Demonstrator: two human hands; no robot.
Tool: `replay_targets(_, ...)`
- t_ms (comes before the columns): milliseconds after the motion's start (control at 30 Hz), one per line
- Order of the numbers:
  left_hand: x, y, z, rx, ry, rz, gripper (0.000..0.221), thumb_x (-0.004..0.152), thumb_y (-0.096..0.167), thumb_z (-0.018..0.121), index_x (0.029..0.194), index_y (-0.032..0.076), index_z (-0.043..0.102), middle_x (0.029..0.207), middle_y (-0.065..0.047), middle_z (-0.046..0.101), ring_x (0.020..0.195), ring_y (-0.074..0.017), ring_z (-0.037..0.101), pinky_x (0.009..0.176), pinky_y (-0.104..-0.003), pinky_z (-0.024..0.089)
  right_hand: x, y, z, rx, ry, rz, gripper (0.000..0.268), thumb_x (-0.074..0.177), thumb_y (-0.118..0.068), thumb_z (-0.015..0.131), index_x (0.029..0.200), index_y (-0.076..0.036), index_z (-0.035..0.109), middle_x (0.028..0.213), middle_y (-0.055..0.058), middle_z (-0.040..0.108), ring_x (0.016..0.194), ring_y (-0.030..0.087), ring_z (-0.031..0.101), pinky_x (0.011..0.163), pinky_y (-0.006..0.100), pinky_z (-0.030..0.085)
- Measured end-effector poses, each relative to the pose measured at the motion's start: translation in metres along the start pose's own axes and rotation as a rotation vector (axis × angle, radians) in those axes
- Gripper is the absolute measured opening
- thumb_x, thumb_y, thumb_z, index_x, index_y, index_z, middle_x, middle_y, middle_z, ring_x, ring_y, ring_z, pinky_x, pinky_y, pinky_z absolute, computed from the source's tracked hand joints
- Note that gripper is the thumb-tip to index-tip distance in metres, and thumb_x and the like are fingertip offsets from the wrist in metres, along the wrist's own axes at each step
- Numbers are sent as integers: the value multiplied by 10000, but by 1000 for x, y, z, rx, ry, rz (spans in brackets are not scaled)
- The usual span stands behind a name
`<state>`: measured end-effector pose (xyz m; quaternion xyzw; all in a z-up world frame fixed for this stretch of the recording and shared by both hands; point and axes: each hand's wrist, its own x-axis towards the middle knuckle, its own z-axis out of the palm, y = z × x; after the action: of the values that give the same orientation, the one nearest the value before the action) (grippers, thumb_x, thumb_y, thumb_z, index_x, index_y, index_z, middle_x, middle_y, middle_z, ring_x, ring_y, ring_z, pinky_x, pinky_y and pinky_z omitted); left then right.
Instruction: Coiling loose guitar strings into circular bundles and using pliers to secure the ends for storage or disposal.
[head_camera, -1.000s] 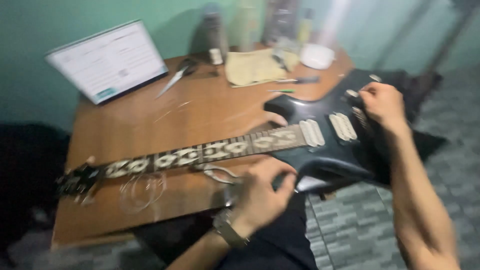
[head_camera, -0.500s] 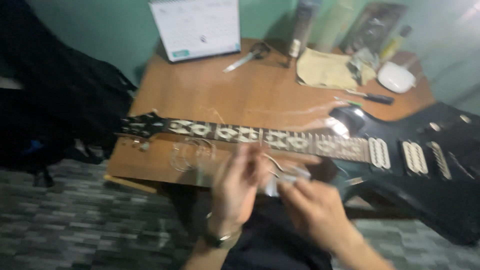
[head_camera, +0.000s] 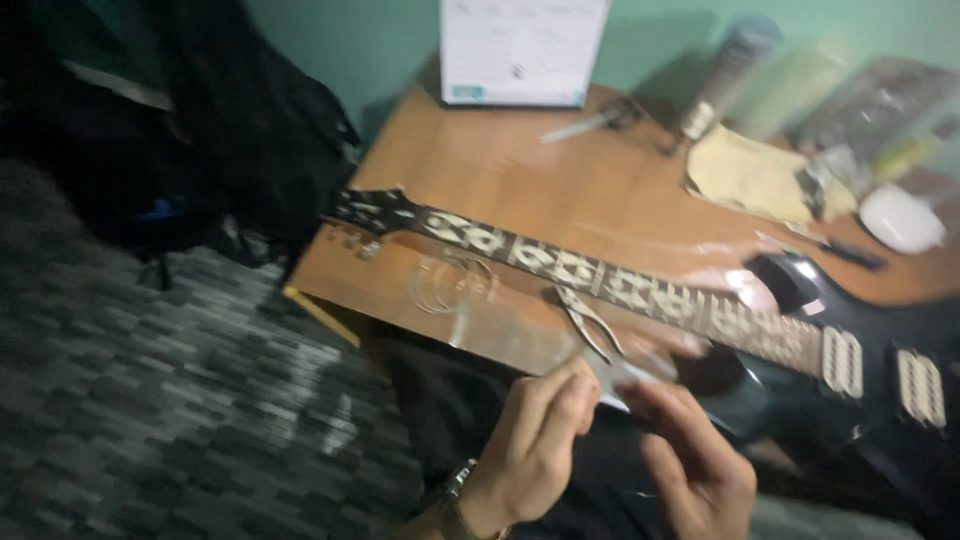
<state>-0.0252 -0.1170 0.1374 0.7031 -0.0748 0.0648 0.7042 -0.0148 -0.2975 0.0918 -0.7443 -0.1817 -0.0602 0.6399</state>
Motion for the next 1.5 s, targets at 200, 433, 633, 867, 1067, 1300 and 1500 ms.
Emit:
replay_targets(200, -8, -15, 5, 1, -177, -80, 286, 1030, 198, 375, 834, 60, 532, 731, -55, 548, 679, -173, 499, 668, -356, 412, 22, -40, 5, -33, -197, 7, 361, 918, -161, 672, 1241, -3, 700, 1220, 149, 704, 1163, 249, 673, 1036, 360, 508)
replay_targets(433, -7, -19, 2, 209, -217, 45, 321, 1077, 206, 353, 838, 70, 519, 590, -96, 502, 511, -308, 529, 577, -441, 353, 26, -33, 6, -121, -137, -114, 212, 931, -72, 657, 1126, -11, 713, 1158, 191, 715, 1065, 267, 733, 970, 334, 582)
replay_targets(633, -10, -13, -2, 290, -184, 54, 282, 1049, 198, 370, 875, 108, 573, 665, -33, 605, 566, -236, 636, 637, -367, 464, 23, -9, 0, -294, -6, -147, 168, 902, -42, 679, 1062, 7, 685, 1072, 159, 738, 997, 269, 726, 959, 353, 559)
replay_targets(867, -11, -32, -10, 199, 31, -106, 361, 1049, 242, 354, 761, 111, 526, 602, -1, 467, 522, -138, 454, 562, -320, 348, 66, 151, 33, -1236, -340, 261, 421, 853, -117, 586, 1252, 7, 527, 1132, 231, 633, 1028, 463, 645, 804, 551, 551)
replay_targets(1067, -13, -26, -12, 403, 31, 65, 324, 1047, 231, 342, 814, 114, 535, 587, -30, 535, 485, -237, 585, 549, -369, 418, 98, 171, 54, -1311, -433, 271, 542, 774, -43, 549, 1309, 34, 511, 1168, 279, 628, 1083, 481, 614, 757, 573, 588)
replay_targets(1300, -17, -26, -3, 579, 47, 344, 248, 1008, 171, 383, 837, 82, 540, 635, -24, 555, 503, -267, 536, 535, -402, 407, 71, 201, 68, -1532, -99, -123, 179, 928, -199, 490, 945, -46, 581, 799, 154, 657, 692, 348, 655, 597, 420, 512)
replay_targets(1500, -10, -30, 0, 761, 103, 474, 246, 1016, 193, 403, 839, 96, 543, 659, -28, 561, 539, -249, 504, 545, -381, 341, 43, 53, 29, -89, -291, 658, 254, 1068, -197, 546, 822, -147, 510, 801, -59, 469, 769, 53, 416, 661, 272, 396)
